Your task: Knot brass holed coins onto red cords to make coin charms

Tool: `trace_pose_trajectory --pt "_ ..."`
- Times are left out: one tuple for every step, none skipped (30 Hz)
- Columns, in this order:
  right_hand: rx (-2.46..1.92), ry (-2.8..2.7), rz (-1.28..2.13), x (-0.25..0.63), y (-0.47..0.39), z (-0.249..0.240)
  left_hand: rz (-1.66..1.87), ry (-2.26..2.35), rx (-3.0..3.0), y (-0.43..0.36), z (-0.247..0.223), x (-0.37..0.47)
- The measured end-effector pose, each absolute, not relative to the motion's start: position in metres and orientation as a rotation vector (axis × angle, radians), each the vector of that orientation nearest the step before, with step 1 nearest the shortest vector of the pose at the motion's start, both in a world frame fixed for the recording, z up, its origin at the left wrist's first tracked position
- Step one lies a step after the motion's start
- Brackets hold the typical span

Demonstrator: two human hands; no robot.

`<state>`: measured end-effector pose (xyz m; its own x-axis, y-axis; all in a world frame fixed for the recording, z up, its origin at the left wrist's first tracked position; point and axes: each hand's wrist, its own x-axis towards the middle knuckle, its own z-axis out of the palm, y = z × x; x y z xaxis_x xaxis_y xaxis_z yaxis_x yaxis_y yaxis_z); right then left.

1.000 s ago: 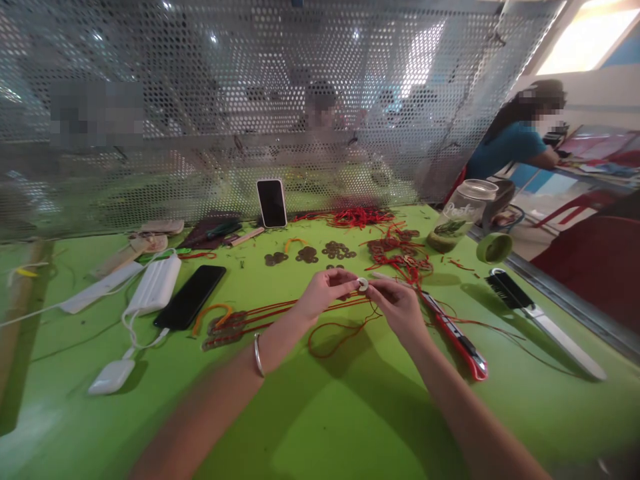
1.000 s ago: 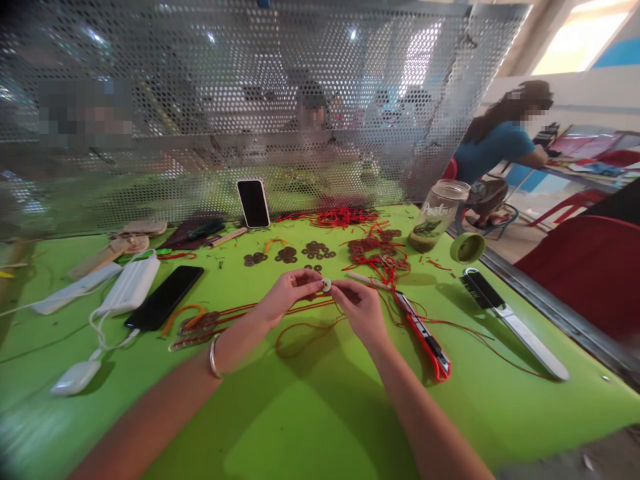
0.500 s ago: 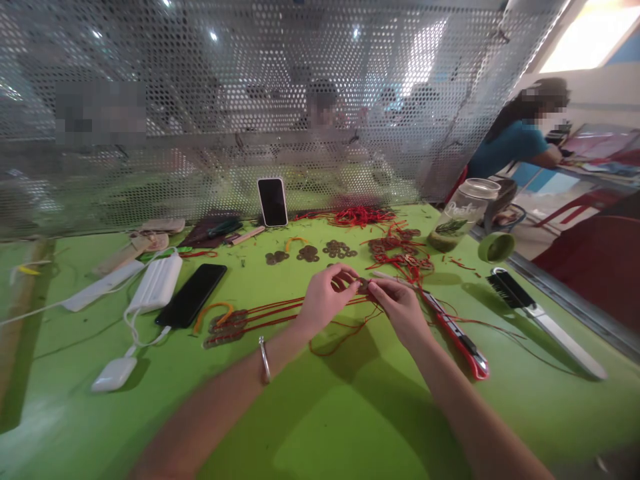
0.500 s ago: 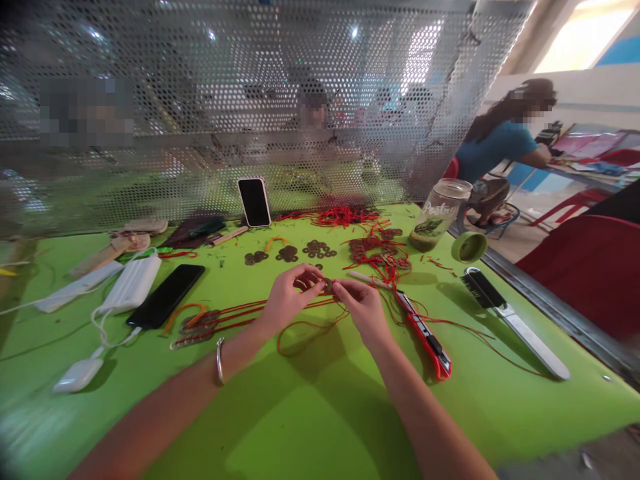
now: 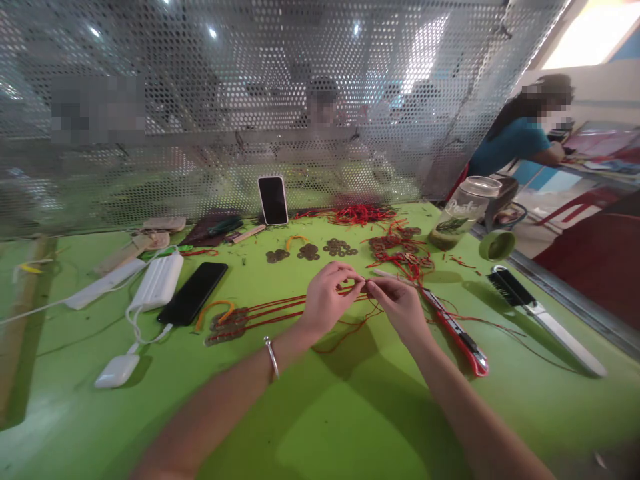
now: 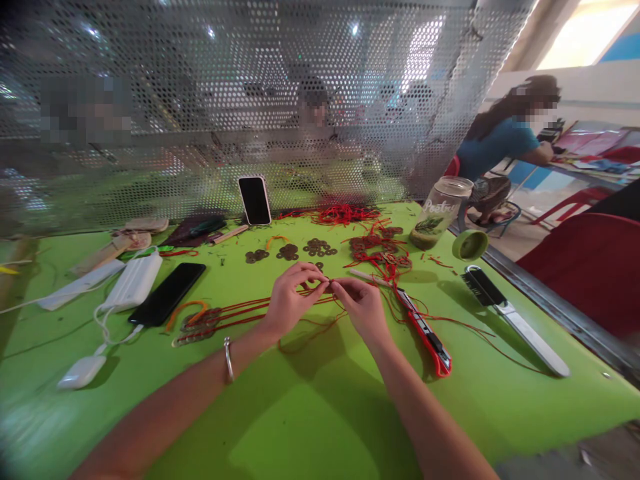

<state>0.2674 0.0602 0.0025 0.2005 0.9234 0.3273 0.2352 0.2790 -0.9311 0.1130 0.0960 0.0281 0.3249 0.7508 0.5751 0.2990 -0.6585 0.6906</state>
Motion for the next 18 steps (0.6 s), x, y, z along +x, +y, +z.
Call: trace_pose_trajectory --pt "-1.226 -1.314 0.645 0.267 0.059 0.004 1.287 0.922 2.135 0.096 0.028 0.113" --pt "-1.231 -1.321 0.583 0.268 0.058 0.006 1.278 0.921 2.137 0.097 0.029 0.113" --pt "-1.233 -1.323 0.529 0.268 0.057 0.007 1.273 0.921 2.136 0.097 0.030 0.113" --pt "-1.230 -1.334 0.468 0.268 0.055 0.009 1.272 0.922 2.136 0.097 0.030 0.113" --pt "-1.221 -1.360 0.397 0.268 0.054 0.011 1.274 0.925 2.135 0.097 0.031 0.113" --pt "-1.208 -1.401 0.315 0.268 0.053 0.012 1.278 0.929 2.134 0.097 0.032 0.113" --pt "-1.191 -1.448 0.226 0.268 0.052 0.012 1.282 0.933 2.134 0.097 0.034 0.113" --pt "-1.175 -1.495 0.133 0.268 0.052 0.013 1.286 0.937 2.135 0.097 0.035 0.113" --pt "-1.162 -1.532 0.045 0.268 0.051 0.013 1.290 0.940 2.134 0.096 0.037 0.113" --pt "-1.153 -1.554 -0.024 0.268 0.051 0.013 1.294 0.943 2.133 0.095 0.038 0.113" --pt "-1.150 -1.559 -0.068 0.267 0.050 0.013 1.298 0.943 2.132 0.094 0.039 0.113" --pt "-1.145 -1.559 -0.098 0.267 0.050 0.013 1.300 0.941 2.129 0.093 0.040 0.114" --pt "-1.137 -1.559 -0.118 0.267 0.049 0.013 1.300 0.933 2.124 0.092 0.040 0.114" --pt "-1.129 -1.559 -0.124 0.266 0.048 0.014 1.302 0.923 2.112 0.090 0.040 0.115" --pt "-1.121 -1.559 -0.112 0.266 0.047 0.015 1.306 0.912 2.094 0.089 0.040 0.115" --pt "-1.117 -1.556 -0.088 0.266 0.047 0.016 1.312 0.900 2.069 0.088 0.040 0.116" --pt "-1.118 -1.552 -0.056 0.265 0.046 0.017 1.318 0.886 2.042 0.087 0.040 0.116" --pt "-1.122 -1.546 -0.025 0.265 0.045 0.018 1.325 0.872 2.014 0.086 0.039 0.117"
